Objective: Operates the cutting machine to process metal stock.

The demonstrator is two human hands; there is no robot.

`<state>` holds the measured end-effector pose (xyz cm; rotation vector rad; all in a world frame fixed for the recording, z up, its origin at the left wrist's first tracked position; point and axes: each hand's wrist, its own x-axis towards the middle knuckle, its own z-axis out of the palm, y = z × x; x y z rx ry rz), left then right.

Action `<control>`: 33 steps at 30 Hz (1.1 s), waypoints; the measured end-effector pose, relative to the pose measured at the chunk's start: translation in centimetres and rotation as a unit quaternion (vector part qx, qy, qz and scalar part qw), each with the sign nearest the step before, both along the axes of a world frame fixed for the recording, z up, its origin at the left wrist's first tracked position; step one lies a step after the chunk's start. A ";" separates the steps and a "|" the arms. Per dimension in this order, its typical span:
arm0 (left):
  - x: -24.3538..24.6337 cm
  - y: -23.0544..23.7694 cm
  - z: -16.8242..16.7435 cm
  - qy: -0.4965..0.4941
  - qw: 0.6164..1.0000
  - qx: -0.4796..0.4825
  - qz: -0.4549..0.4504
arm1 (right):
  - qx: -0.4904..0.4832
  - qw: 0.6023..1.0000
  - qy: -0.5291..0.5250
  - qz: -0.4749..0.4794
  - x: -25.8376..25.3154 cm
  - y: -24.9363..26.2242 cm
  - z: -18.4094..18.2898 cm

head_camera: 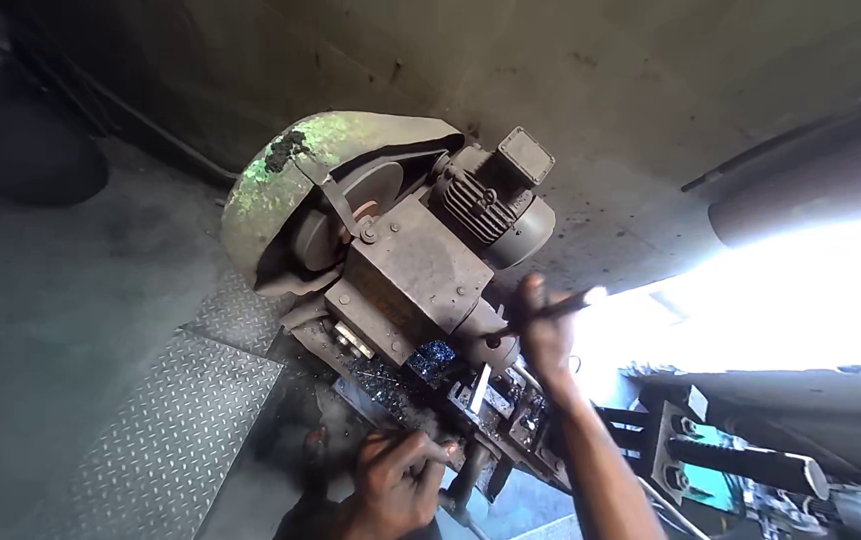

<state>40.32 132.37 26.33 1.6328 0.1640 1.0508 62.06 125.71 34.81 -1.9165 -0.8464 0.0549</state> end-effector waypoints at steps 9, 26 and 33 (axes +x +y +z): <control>0.2 0.2 -0.2 -0.009 1.000 -0.007 -0.026 | 0.288 0.944 0.071 -0.145 0.8 -2.4 -1.2; 0.3 0.2 0.5 0.011 1.000 -0.011 -0.002 | 0.100 0.974 0.028 -0.199 -0.3 -0.2 -4.7; 0.1 -0.1 -0.1 0.020 1.000 0.011 -0.001 | 0.270 0.957 0.037 -0.102 -0.2 -2.3 -0.4</control>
